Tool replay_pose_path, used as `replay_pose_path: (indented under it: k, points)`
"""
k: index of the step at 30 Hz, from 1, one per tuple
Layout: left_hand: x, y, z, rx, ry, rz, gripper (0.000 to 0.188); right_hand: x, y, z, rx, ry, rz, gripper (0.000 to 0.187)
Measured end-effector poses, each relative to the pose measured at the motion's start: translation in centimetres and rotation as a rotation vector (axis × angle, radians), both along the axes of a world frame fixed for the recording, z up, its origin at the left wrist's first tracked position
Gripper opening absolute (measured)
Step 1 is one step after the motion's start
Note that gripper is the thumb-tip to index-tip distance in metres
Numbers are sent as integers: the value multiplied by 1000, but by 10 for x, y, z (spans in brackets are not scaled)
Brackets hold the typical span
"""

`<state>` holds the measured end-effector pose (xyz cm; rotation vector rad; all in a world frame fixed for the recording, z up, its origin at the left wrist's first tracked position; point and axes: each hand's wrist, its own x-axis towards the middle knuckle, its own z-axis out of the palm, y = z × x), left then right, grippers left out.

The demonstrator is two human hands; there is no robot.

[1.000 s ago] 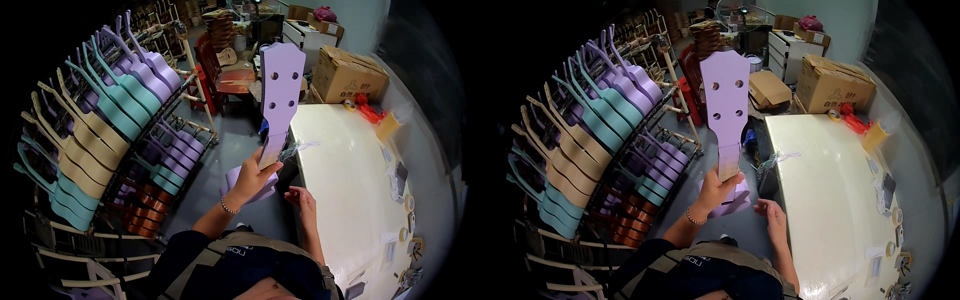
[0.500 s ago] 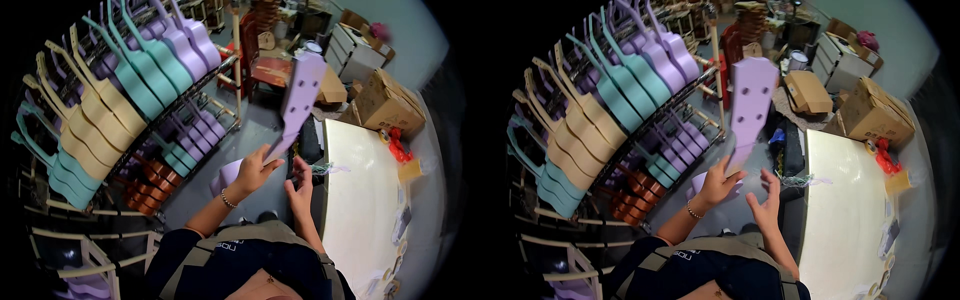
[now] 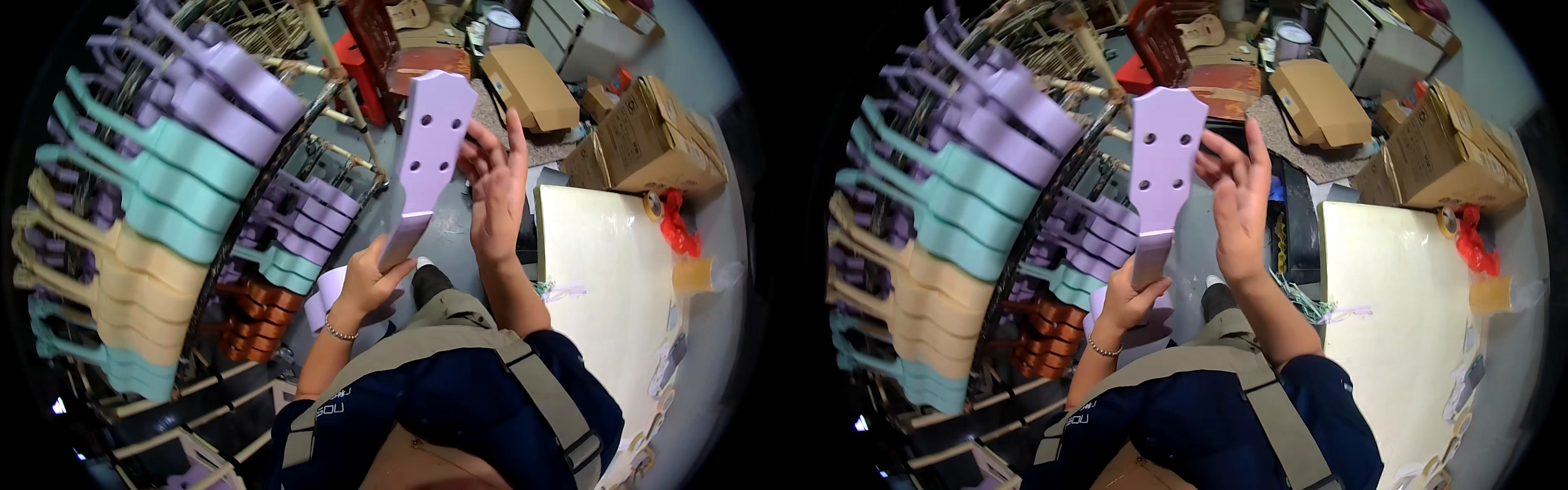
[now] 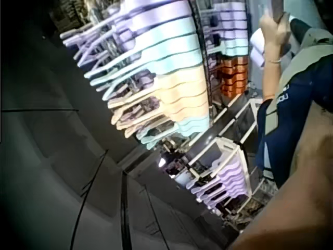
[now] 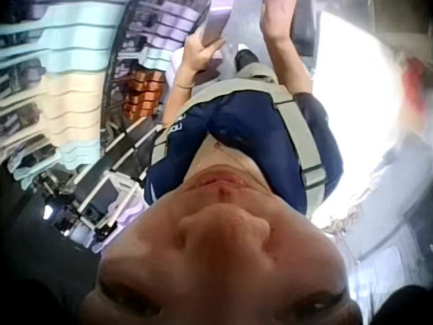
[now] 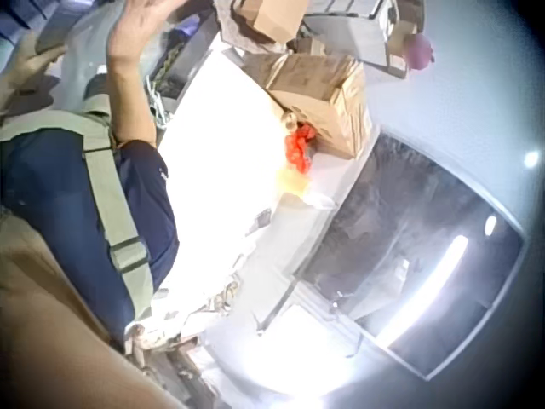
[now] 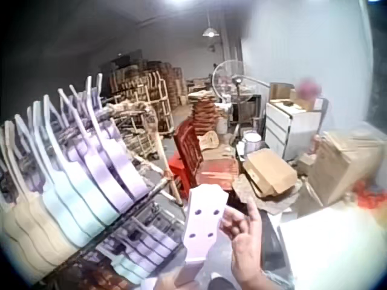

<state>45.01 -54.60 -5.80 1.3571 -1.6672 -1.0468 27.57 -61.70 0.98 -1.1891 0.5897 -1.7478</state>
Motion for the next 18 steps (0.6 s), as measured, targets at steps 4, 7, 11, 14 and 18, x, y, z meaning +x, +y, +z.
replay_pose_path:
  k: [4,7,11,14,18]
  points:
    - [-9,-35,29,134,37,-55,33,-30,-62,21,-187,211,-133,81]
    - [-11,-54,47,245,48,-147,34,-48,-89,26,-238,413,-296,75]
    - [-6,-77,62,418,55,-312,38,-69,-87,26,-23,455,-373,61]
    - [-3,-89,76,582,63,-412,35,-84,-77,24,66,532,-440,52]
    - [16,-103,67,768,144,-581,29,-89,-56,22,173,655,-547,44]
